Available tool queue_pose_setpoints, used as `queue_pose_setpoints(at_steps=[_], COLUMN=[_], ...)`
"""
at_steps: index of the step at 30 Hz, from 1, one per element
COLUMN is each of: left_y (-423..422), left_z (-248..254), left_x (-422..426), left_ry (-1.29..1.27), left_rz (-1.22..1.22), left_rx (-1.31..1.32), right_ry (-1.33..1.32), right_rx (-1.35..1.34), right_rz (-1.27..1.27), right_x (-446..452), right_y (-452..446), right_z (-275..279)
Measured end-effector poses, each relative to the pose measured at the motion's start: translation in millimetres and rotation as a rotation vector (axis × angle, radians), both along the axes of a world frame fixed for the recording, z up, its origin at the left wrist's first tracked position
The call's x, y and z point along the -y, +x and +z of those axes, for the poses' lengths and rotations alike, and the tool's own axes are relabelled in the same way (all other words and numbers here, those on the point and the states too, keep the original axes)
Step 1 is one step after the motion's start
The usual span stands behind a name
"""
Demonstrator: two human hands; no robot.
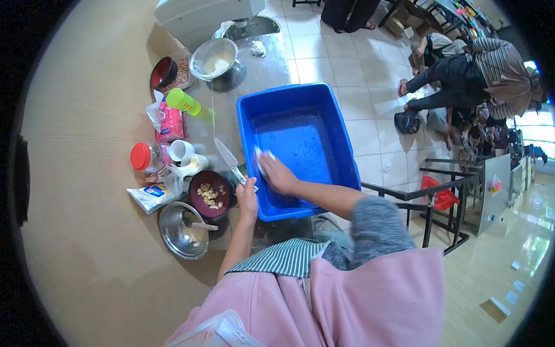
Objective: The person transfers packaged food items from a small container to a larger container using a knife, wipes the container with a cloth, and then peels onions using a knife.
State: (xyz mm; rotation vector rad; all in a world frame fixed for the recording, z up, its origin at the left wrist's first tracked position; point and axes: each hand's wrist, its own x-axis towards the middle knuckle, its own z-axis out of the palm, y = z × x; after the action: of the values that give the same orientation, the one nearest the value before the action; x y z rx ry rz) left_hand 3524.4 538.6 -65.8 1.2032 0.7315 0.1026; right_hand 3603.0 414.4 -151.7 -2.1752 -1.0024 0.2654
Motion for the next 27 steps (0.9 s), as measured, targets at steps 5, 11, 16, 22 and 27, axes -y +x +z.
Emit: queue_pose_setpoints(at_steps=[5, 11, 16, 22, 27], left_y=[-9.1, -8.2, -25.6, -16.3, -1.0], left_z=[-0.8, 64.6, 112.1, 152.0, 159.3], left_x=[26.6, 43.5, 103.5, 196.2, 241.9], left_ry=[-0.069, 0.101, 0.167, 0.222, 0.283], left_rz=[-0.09, -0.229, -0.309, -0.404, -0.435], left_rx=[-0.039, -0.063, -0.112, -0.144, -0.083], right_ry=[-0.347, -0.207, -0.341, -0.761, -0.748], right_rx=[0.069, 0.26, 0.454, 0.479, 0.168], right_rz=[0.538, -0.137, -0.154, -0.357, -0.106], right_x=[75.0, 36.8, 142.4, 303.4, 355.0], right_y=[-13.1, 85.8, 75.8, 43.6, -44.0], right_z=[30.0, 18.0, 28.6, -2.9, 46.2])
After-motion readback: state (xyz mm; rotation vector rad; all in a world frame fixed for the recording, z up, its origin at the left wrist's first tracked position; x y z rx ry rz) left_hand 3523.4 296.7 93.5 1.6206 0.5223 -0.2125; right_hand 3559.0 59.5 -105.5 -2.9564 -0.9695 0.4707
